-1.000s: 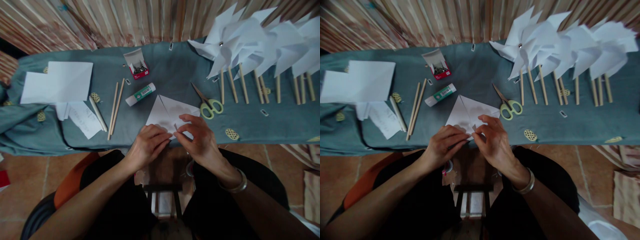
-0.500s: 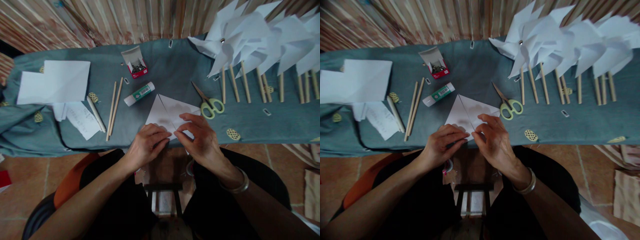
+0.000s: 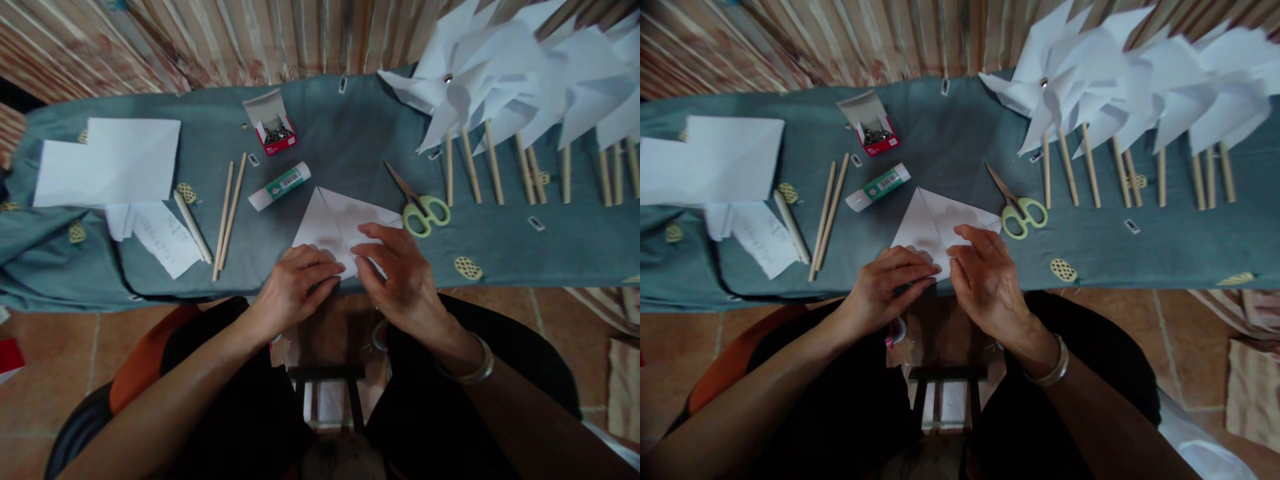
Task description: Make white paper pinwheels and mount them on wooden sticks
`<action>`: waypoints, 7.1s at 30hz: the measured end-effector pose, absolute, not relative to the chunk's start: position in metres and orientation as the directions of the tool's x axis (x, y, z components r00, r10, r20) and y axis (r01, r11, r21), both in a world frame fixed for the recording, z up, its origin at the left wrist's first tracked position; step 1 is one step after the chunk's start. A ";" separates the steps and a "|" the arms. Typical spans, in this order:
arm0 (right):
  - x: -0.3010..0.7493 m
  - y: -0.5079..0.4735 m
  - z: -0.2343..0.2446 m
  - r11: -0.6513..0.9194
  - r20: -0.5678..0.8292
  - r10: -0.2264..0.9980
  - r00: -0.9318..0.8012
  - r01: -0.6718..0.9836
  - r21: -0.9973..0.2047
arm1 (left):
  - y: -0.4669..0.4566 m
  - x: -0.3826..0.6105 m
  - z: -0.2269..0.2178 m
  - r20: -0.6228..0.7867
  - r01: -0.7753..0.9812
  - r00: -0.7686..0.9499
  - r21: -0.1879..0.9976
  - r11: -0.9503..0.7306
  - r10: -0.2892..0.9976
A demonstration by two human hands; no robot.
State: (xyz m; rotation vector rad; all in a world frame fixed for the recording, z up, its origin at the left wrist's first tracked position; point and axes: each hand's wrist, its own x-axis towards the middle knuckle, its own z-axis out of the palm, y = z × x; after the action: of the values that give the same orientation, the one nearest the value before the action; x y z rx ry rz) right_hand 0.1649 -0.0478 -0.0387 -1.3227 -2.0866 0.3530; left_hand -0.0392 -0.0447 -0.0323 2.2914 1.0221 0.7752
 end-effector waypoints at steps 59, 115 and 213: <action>0.214 -0.035 -0.029 0.440 0.270 0.893 -0.360 0.827 -0.349 | -0.031 -0.046 -0.025 0.344 0.671 0.582 0.307 -0.674 0.736; 0.217 -0.065 -0.021 0.282 0.101 0.935 -0.340 0.541 -0.792 | -0.058 -0.018 -0.032 0.461 0.549 0.689 0.173 -0.818 0.559; 0.192 -0.046 -0.049 0.433 0.241 0.899 -0.365 0.664 -0.610 | -0.056 -0.012 -0.034 0.341 0.559 0.630 0.424 -0.712 0.698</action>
State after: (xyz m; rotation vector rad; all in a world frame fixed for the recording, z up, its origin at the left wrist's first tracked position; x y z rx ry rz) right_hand 0.1915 -0.0458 -0.0493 -1.3120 -2.1427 0.5643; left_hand -0.0121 -0.0562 -0.0337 2.5759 1.0176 0.7127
